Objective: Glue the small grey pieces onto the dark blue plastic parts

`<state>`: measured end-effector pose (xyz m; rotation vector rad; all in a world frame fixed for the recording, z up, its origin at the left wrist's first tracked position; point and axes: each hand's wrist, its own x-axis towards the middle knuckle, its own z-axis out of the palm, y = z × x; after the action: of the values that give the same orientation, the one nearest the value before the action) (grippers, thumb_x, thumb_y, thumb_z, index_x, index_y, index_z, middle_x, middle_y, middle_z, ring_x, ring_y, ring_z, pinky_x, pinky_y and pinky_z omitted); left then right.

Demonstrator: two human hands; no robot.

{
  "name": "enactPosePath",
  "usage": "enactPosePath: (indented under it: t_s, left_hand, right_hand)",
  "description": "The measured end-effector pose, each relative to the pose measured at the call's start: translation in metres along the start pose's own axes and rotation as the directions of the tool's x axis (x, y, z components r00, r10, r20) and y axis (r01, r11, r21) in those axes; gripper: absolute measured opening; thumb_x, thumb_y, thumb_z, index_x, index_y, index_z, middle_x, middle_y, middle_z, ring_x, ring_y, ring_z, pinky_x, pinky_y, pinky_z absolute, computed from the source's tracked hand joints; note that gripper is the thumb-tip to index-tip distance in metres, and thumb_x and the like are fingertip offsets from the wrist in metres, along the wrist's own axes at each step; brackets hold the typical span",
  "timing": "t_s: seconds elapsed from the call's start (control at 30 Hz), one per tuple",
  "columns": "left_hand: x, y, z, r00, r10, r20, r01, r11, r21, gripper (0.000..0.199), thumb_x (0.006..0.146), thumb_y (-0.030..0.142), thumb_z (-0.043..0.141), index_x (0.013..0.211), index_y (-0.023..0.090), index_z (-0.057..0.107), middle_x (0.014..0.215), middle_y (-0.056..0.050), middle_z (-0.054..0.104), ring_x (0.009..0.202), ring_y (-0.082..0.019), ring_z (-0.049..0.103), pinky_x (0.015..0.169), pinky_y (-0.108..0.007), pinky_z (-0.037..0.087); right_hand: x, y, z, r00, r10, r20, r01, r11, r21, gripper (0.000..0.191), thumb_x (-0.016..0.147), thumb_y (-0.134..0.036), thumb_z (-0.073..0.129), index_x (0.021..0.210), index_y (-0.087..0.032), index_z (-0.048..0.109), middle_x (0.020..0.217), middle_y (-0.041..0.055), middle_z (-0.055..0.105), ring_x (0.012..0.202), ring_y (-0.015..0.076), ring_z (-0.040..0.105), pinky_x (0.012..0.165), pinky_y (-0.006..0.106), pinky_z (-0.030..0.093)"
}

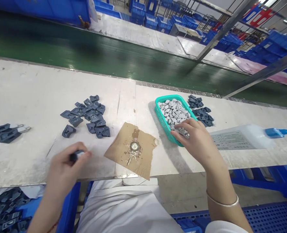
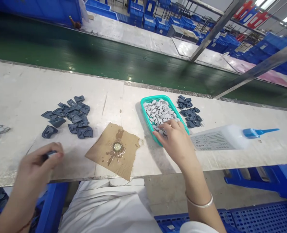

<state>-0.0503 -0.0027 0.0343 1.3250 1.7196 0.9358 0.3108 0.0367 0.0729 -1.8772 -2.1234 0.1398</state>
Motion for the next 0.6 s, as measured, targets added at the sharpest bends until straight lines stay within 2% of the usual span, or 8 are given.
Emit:
enactPosePath:
  t_s: [0.07, 0.17, 0.23, 0.3, 0.37, 0.47, 0.53, 0.6]
  left_hand:
    - [0.007, -0.003, -0.017, 0.974, -0.039, -0.225, 0.077, 0.984, 0.163, 0.024, 0.078, 0.044, 0.067, 0.072, 0.023, 0.058, 0.053, 0.005, 0.036, 0.052, -0.013, 0.031, 0.050, -0.029, 0.022]
    - [0.018, -0.007, -0.041, 0.910, 0.105, -0.400, 0.058, 0.925, 0.376, 0.024, 0.081, 0.047, 0.063, 0.075, 0.025, 0.059, 0.064, 0.003, 0.049, 0.070, -0.019, 0.050, 0.060, -0.032, 0.031]
    - [0.028, -0.013, -0.056, 0.889, 0.214, -0.404, 0.007, 0.877, 0.481, 0.024, 0.086, 0.047, 0.058, 0.076, 0.025, 0.056, 0.078, 0.001, 0.054, 0.098, -0.028, 0.057, 0.065, -0.037, 0.032]
    - [0.039, -0.022, -0.070, 0.879, 0.302, -0.368, -0.056, 0.834, 0.550, 0.027, 0.086, 0.046, 0.059, 0.073, 0.024, 0.053, 0.082, -0.002, 0.053, 0.126, -0.038, 0.048, 0.068, -0.040, 0.031]
    - [0.052, -0.036, -0.084, 0.860, 0.394, -0.323, -0.163, 0.813, 0.559, 0.033, 0.085, 0.042, 0.062, 0.065, 0.021, 0.048, 0.079, -0.004, 0.053, 0.135, -0.042, 0.039, 0.069, -0.042, 0.030]
    - [0.066, -0.054, -0.098, 0.825, 0.482, -0.295, -0.291, 0.809, 0.510, 0.040, 0.084, 0.036, 0.065, 0.056, 0.017, 0.044, 0.078, -0.007, 0.056, 0.130, -0.043, 0.042, 0.068, -0.043, 0.029]
    - [0.068, -0.058, -0.100, 0.813, 0.496, -0.306, -0.276, 0.790, 0.547, 0.029, 0.085, 0.041, 0.066, 0.069, 0.017, 0.058, 0.095, -0.009, 0.060, 0.138, -0.045, 0.034, 0.072, -0.045, 0.029]
    - [0.064, -0.054, -0.094, 0.829, 0.492, -0.267, -0.251, 0.754, 0.607, 0.031, 0.089, 0.048, 0.060, 0.100, 0.020, 0.067, 0.115, -0.009, 0.059, 0.142, -0.043, 0.031, 0.079, -0.048, 0.032]
  right_hand:
    - [0.002, 0.016, -0.001, 0.994, 0.049, 0.099, -0.047, 0.999, -0.023, 0.038, 0.097, -0.052, 0.055, 0.094, -0.019, 0.074, 0.100, 0.0141, 0.068, 0.101, 0.0347, 0.062, 0.083, 0.047, 0.050]
    - [0.003, 0.023, 0.001, 0.980, 0.057, 0.188, -0.068, 0.996, 0.050, 0.041, 0.101, -0.051, 0.047, 0.098, -0.020, 0.074, 0.102, 0.0124, 0.069, 0.096, 0.0298, 0.064, 0.079, 0.042, 0.052]
    - [0.002, 0.026, 0.004, 0.982, 0.075, 0.175, -0.082, 0.996, 0.033, 0.043, 0.099, -0.053, 0.048, 0.099, -0.018, 0.073, 0.101, 0.0129, 0.069, 0.093, 0.0295, 0.066, 0.076, 0.041, 0.052]
    - [0.001, 0.030, 0.008, 0.986, 0.086, 0.145, -0.086, 0.996, -0.005, 0.045, 0.098, -0.056, 0.050, 0.095, -0.017, 0.072, 0.098, 0.0137, 0.068, 0.087, 0.0292, 0.066, 0.072, 0.041, 0.052]
    - [0.000, 0.035, 0.012, 0.988, 0.069, 0.136, -0.068, 0.998, -0.010, 0.046, 0.098, -0.055, 0.047, 0.090, -0.017, 0.072, 0.098, 0.0143, 0.069, 0.084, 0.0285, 0.067, 0.069, 0.041, 0.053]
    - [0.000, 0.042, 0.015, 0.991, 0.022, 0.134, -0.021, 1.000, -0.012, 0.043, 0.099, -0.052, 0.046, 0.088, -0.018, 0.071, 0.098, 0.0144, 0.070, 0.088, 0.0309, 0.068, 0.071, 0.043, 0.053]
    - [-0.001, 0.043, 0.015, 0.994, 0.013, 0.111, -0.012, 1.000, -0.010, 0.040, 0.098, -0.051, 0.048, 0.091, -0.019, 0.071, 0.096, 0.0135, 0.072, 0.089, 0.0318, 0.068, 0.070, 0.043, 0.053]
    - [-0.002, 0.040, 0.013, 0.998, 0.030, 0.052, -0.031, 0.999, 0.023, 0.035, 0.097, -0.048, 0.051, 0.097, -0.020, 0.071, 0.092, 0.0120, 0.073, 0.083, 0.0300, 0.069, 0.064, 0.039, 0.052]
